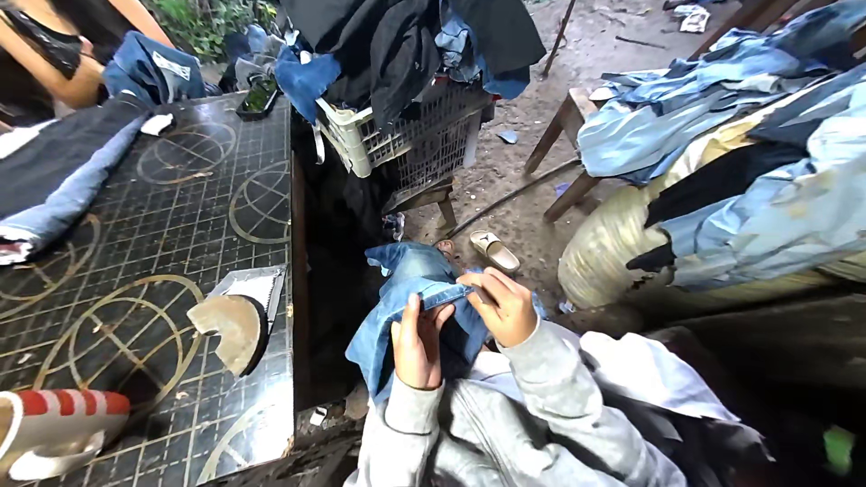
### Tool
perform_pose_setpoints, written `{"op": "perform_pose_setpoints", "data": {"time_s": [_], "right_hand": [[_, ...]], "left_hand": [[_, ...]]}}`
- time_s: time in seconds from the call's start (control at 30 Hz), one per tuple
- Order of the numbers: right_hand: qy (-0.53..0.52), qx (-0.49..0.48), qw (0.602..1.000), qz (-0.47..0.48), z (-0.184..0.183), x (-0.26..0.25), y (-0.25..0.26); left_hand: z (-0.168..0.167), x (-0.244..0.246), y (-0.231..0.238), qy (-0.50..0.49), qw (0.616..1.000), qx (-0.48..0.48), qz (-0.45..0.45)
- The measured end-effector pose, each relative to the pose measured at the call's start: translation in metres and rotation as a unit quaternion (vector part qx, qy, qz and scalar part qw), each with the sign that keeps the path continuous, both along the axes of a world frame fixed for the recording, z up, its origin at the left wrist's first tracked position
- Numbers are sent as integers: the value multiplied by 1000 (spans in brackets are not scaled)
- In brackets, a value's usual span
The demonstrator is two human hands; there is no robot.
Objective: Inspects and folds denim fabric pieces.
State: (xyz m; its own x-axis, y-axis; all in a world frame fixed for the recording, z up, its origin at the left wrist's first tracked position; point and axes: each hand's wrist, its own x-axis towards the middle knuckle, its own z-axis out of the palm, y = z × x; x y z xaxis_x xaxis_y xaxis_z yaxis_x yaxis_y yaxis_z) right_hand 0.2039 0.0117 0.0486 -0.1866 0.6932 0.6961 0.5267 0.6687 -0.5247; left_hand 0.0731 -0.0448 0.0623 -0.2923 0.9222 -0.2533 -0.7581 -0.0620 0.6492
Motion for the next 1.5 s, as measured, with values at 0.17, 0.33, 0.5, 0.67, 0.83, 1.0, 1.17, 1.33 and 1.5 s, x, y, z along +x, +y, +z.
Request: {"op": "perform_pose_setpoints", "data": {"time_s": [0.17,0.33,0.5,0.67,0.83,1.0,1.17,1.33,1.5], "right_hand": [[-6,-132,991,26,0,12,-11],[-36,-163,985,36,17,12,-38],[-67,-159,984,46,7,0,-45],[-52,-146,986,58,0,-2,-45],[-37,-121,992,24,-3,-7,-47],[9,-141,990,19,-3,1,-41],[-2,-138,990,31,5,-2,-50],[-42,-144,988,30,4,-8,-54],[-61,-132,989,11,6,-9,-54]], "left_hand": [[1,0,2,88,996,-5,6],[-9,8,-3,151,987,42,22],[-8,8,-9,139,989,54,6],[4,9,-15,76,996,48,-19],[6,11,-16,60,998,34,-11],[4,9,-15,53,998,25,-10],[5,9,-16,44,998,34,-9],[8,9,-18,64,998,26,-7],[9,10,-19,78,997,28,8]]}}
